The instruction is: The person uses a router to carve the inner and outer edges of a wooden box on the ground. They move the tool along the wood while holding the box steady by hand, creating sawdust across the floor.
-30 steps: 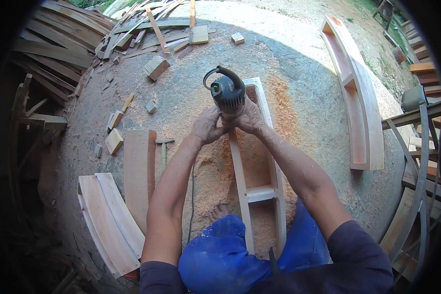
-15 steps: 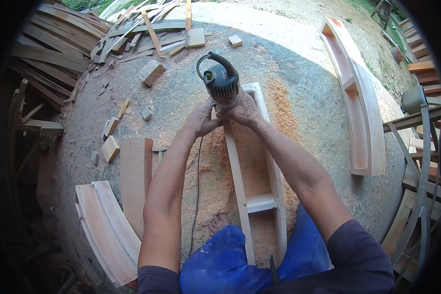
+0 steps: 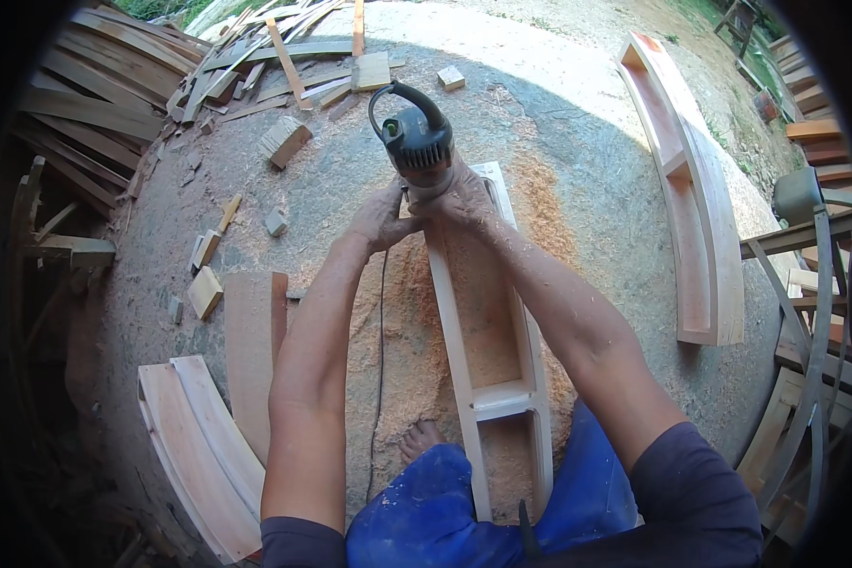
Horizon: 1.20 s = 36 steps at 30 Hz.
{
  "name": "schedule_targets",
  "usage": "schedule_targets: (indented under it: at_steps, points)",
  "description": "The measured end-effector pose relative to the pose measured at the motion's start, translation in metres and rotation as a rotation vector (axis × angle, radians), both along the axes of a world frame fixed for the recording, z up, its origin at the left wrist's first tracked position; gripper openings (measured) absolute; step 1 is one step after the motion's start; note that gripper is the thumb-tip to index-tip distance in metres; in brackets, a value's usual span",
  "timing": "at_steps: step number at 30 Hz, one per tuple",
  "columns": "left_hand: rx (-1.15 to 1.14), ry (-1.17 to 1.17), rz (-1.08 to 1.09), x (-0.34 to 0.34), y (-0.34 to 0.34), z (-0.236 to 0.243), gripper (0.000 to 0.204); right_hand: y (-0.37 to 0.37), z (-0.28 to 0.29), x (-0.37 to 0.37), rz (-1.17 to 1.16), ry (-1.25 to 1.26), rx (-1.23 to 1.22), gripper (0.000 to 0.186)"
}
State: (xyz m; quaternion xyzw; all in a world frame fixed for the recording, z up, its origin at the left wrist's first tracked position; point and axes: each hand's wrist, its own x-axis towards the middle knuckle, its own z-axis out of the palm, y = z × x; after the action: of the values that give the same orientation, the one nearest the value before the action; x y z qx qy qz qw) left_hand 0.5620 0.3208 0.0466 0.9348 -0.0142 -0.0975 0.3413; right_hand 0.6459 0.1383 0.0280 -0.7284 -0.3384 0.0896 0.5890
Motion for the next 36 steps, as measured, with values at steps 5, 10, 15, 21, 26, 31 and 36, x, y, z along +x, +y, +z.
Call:
schedule_targets:
  at_steps: [5,10,15,21,26,31,36]
  points:
    - [0.006,0.055,0.031,0.0,-0.002,0.007,0.088,0.001,-0.005,-0.003,-0.024,0.084,0.067,0.091]
    - [-0.137,-0.024,0.304,-0.026,-0.028,0.01,0.102,0.004,0.005,-0.015,-0.131,0.045,-0.035,0.09]
    - [-0.297,0.104,0.71,-0.084,-0.135,0.0,0.111,0.008,-0.003,-0.015,-0.266,-0.075,-0.26,0.089]
    - [-0.114,0.275,0.664,-0.085,-0.134,-0.012,0.106,0.007,-0.013,-0.014,-0.193,0.163,0.037,0.084]
    - [-0.14,0.293,0.656,-0.084,-0.135,-0.008,0.104,0.003,-0.001,-0.022,-0.176,0.32,0.223,0.07]
    - [-0.141,0.286,0.673,-0.089,-0.129,-0.012,0.105,-0.01,0.032,-0.039,-0.079,0.461,0.279,0.061]
    - [-0.157,0.266,0.671,-0.087,-0.132,-0.016,0.105,-0.03,0.013,-0.009,-0.111,0.122,-0.017,0.06]
